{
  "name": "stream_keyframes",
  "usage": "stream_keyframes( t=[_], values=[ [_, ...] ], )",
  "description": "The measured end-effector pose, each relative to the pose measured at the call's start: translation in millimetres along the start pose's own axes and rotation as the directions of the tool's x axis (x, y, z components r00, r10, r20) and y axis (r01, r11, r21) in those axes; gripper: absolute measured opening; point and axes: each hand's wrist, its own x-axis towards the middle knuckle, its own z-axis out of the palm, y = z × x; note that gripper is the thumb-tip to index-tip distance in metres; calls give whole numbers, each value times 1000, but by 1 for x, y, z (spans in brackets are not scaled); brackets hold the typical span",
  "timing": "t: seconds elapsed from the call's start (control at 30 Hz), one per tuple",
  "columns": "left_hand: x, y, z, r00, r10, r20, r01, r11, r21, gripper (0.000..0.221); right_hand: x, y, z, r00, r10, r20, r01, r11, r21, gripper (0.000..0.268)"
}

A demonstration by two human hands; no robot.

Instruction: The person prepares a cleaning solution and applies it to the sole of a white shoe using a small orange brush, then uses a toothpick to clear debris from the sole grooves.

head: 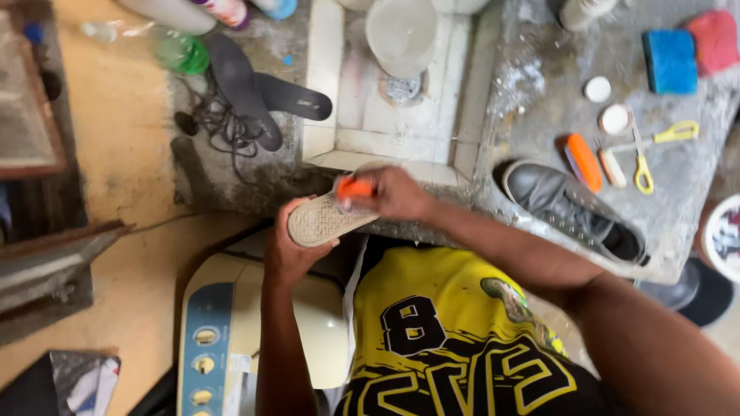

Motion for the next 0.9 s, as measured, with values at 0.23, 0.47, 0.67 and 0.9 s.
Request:
stream_keyframes(
  t=[0.23,0.47,0.67,0.9],
  values=[
    [-11,-14,5,998,11,-57,-16,996,-83,86,43,25,-49,991,105,-85,-134,837,-531,53],
    [-26,28,10,991,-56,-125,67,994,81,85,163,76,-170,961,-132,-243,-211,218,-953,43],
    [-11,65,6,993,-79,-89,90,987,132,85,157,91,-176,978,-133,-161,-69,524,-849,31],
    [12,91,-3,993,-116,9,110,962,249,86,59,-15,-69,970,-240,-44,240,904,355,21]
  ],
)
